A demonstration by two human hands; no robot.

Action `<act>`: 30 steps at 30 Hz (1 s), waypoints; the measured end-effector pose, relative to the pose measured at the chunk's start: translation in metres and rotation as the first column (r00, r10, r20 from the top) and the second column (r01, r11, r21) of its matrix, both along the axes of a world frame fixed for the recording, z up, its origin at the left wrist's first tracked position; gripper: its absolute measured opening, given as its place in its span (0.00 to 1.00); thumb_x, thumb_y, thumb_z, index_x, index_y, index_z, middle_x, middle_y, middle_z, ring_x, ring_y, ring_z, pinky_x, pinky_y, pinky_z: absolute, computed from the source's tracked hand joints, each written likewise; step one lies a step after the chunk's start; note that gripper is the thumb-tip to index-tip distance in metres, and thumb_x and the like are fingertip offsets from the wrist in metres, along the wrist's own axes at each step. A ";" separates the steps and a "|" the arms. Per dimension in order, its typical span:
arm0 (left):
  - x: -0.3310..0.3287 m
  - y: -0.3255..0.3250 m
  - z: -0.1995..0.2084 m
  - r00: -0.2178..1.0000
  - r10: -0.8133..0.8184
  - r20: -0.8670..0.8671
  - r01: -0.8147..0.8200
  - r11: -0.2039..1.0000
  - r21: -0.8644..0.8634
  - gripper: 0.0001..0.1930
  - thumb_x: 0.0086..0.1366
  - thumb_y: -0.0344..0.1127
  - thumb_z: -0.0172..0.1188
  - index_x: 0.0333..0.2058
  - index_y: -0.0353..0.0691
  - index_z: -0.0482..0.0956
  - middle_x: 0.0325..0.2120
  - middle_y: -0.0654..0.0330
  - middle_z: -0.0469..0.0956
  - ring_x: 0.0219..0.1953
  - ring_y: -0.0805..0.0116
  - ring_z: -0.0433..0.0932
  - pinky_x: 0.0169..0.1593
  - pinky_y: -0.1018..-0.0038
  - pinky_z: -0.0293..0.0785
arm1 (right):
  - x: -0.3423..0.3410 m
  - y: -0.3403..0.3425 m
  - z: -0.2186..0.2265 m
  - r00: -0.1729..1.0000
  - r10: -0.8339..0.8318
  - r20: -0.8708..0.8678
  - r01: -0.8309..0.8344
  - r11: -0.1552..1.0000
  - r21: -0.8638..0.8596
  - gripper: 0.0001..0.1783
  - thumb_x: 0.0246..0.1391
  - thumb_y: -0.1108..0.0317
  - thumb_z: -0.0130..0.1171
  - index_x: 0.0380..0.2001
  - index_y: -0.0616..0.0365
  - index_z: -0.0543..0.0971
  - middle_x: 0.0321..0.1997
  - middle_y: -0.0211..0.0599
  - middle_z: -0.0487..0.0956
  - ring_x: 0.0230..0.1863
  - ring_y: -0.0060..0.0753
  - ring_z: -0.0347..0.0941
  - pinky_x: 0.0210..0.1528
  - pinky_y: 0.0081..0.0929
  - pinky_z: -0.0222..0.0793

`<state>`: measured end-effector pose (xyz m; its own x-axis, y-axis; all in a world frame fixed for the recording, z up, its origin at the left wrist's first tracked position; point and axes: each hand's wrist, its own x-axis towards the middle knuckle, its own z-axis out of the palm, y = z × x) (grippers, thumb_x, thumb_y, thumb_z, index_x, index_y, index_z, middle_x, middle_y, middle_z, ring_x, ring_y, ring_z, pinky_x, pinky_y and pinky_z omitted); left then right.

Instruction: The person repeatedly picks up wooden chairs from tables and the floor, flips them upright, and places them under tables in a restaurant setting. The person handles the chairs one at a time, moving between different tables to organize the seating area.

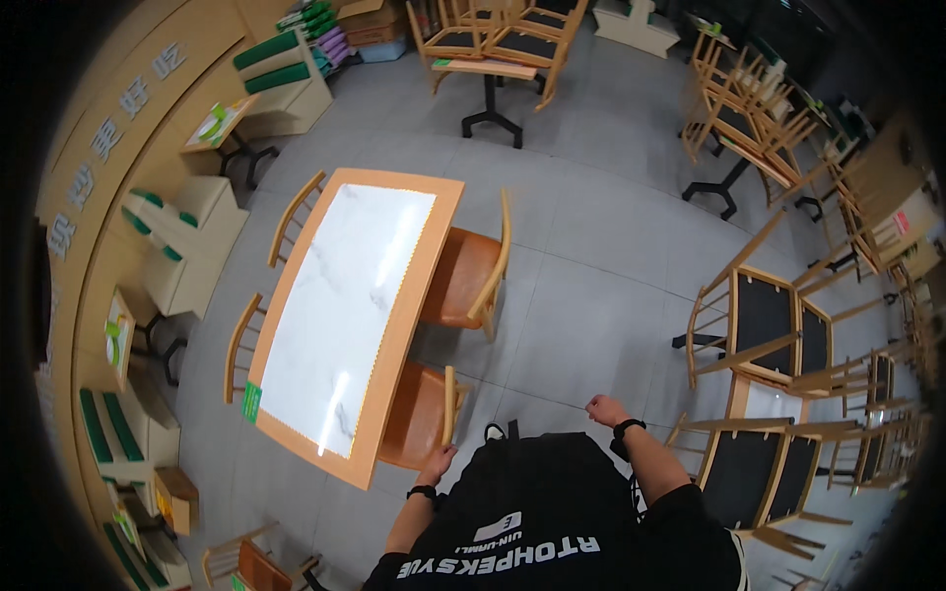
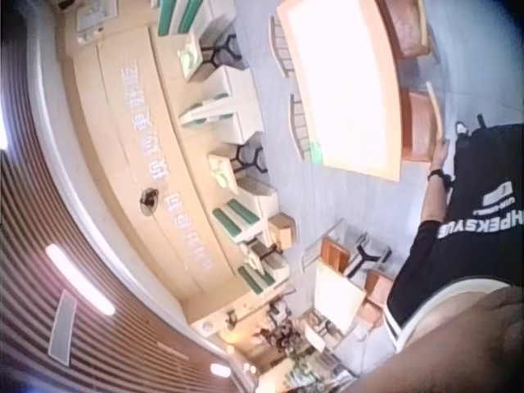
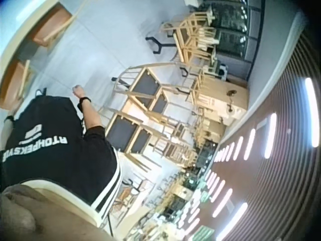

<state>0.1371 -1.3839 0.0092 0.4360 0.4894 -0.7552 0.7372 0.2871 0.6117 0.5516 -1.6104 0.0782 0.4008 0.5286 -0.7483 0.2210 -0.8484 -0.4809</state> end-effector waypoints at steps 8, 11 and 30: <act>0.012 0.025 -0.024 0.991 0.111 -0.073 -0.122 0.976 -0.180 0.28 0.62 0.50 0.55 0.49 0.29 0.75 0.45 0.48 0.77 0.49 0.59 0.75 0.51 0.68 0.69 | 0.000 0.000 -0.005 0.992 -0.127 -0.013 0.127 0.992 0.008 0.18 0.56 0.60 0.50 0.40 0.64 0.76 0.31 0.39 0.81 0.30 0.29 0.77 0.31 0.25 0.72; 0.010 0.046 -0.011 1.000 0.012 0.025 -0.006 0.971 -0.238 0.25 0.62 0.50 0.55 0.46 0.33 0.77 0.36 0.55 0.78 0.39 0.67 0.76 0.40 0.71 0.72 | 0.000 0.016 0.008 0.961 -0.268 -0.069 0.271 0.962 0.040 0.18 0.56 0.60 0.51 0.41 0.65 0.76 0.31 0.40 0.81 0.30 0.29 0.77 0.32 0.26 0.72; 0.269 0.180 0.066 0.991 -0.043 0.125 0.016 0.978 0.207 0.17 0.67 0.41 0.49 0.24 0.34 0.72 0.18 0.60 0.75 0.22 0.73 0.74 0.29 0.75 0.71 | 0.225 0.029 -0.035 0.797 -0.571 -0.196 0.598 0.791 0.128 0.19 0.54 0.59 0.50 0.38 0.65 0.76 0.29 0.39 0.81 0.28 0.29 0.77 0.29 0.25 0.72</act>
<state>0.4060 -1.2041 0.0750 0.5393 0.6136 -0.5768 0.6550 0.1248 0.7452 0.7768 -1.5816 0.0431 0.5749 0.3533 -0.7380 -0.3705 -0.6918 -0.6198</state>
